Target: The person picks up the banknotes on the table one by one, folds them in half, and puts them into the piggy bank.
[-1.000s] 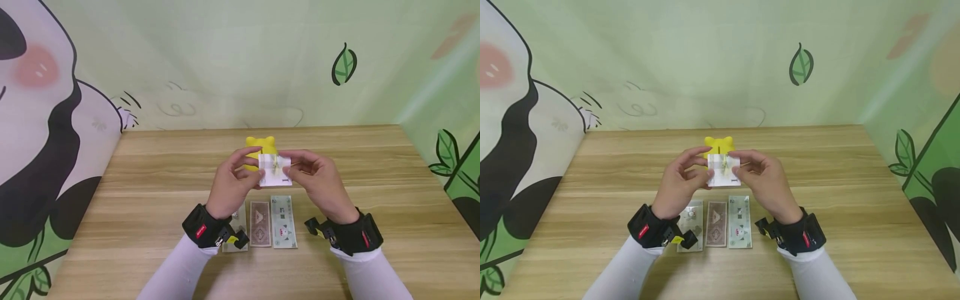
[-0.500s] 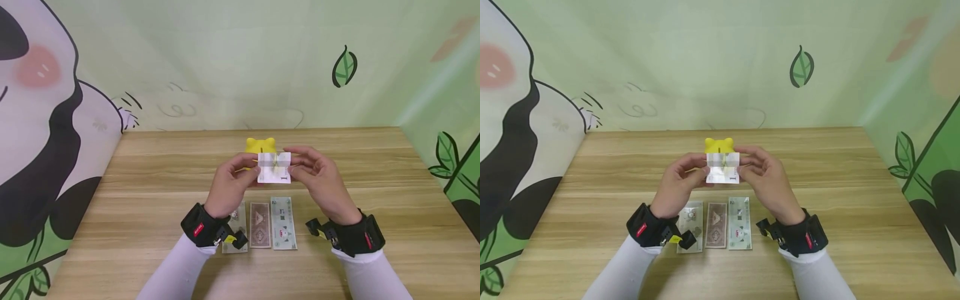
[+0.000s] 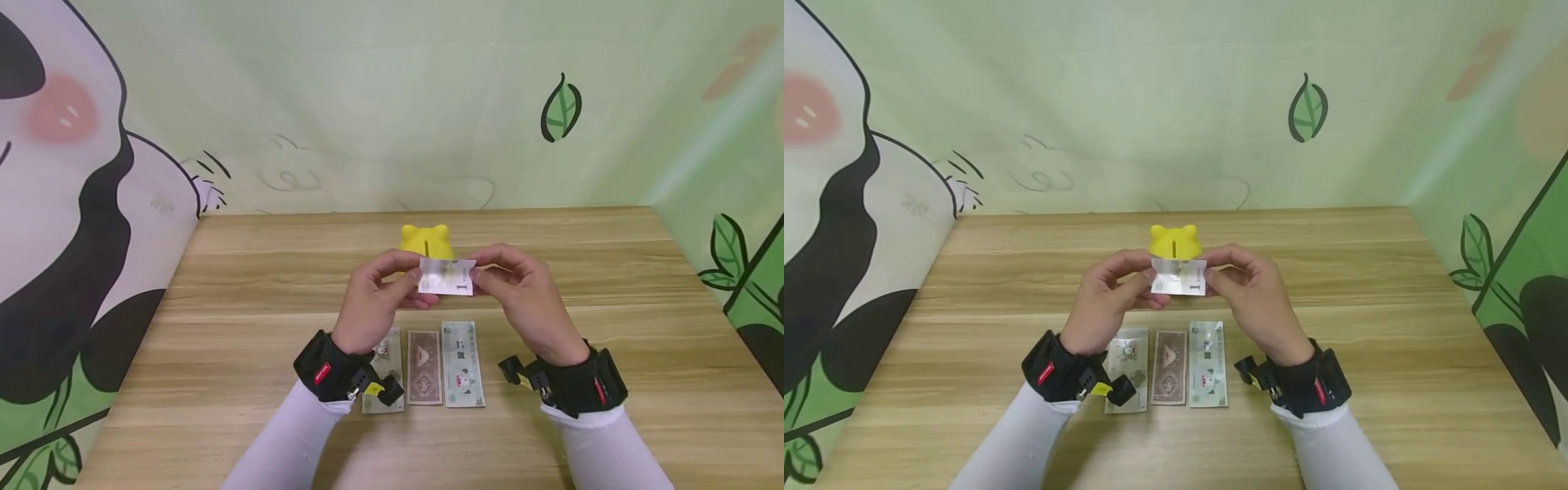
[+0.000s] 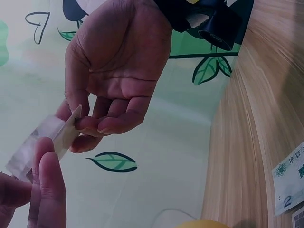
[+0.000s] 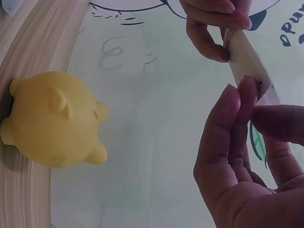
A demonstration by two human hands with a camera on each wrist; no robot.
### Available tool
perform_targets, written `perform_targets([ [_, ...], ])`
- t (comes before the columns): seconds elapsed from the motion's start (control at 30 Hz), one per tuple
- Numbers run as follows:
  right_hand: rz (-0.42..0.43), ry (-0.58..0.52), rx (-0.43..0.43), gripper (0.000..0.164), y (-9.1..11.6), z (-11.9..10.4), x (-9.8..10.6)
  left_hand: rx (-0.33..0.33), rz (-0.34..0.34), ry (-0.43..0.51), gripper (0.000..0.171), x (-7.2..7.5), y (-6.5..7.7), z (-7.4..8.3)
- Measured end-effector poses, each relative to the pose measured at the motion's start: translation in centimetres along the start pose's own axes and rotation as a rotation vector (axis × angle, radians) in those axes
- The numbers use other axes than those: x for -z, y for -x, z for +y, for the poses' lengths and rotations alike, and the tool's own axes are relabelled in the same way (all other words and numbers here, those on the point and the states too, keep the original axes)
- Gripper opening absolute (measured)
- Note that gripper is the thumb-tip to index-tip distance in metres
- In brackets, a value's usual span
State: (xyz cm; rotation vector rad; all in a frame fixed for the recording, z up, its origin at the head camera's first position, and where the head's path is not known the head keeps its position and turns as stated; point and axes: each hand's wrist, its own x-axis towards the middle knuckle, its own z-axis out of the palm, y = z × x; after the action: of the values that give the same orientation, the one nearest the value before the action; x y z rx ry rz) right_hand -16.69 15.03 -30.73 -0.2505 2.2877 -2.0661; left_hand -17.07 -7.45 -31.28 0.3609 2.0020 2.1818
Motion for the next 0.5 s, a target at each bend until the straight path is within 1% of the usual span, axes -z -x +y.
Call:
perform_targets([
  [0.07, -0.006, 0.02, 0.008, 0.017, 0.05, 0.0, 0.03, -0.01, 0.0, -0.009, 0.022, -0.01, -0.02, -0.03],
  [0.2, -0.015, 0.049, 0.006, 0.02, 0.08, -0.06, 0.02, -0.008, 0.003, -0.037, 0.023, -0.03, -0.01, -0.02],
  [0.3, -0.022, 0.039, -0.002, 0.022, 0.06, -0.08, -0.05, -0.004, 0.005, -0.047, 0.025, -0.03, 0.03, -0.01],
  [0.5, -0.051, 0.022, -0.01, 0.025, 0.0, -0.02, -0.17, 0.018, 0.01, -0.031, 0.021, -0.03, 0.04, -0.03],
])
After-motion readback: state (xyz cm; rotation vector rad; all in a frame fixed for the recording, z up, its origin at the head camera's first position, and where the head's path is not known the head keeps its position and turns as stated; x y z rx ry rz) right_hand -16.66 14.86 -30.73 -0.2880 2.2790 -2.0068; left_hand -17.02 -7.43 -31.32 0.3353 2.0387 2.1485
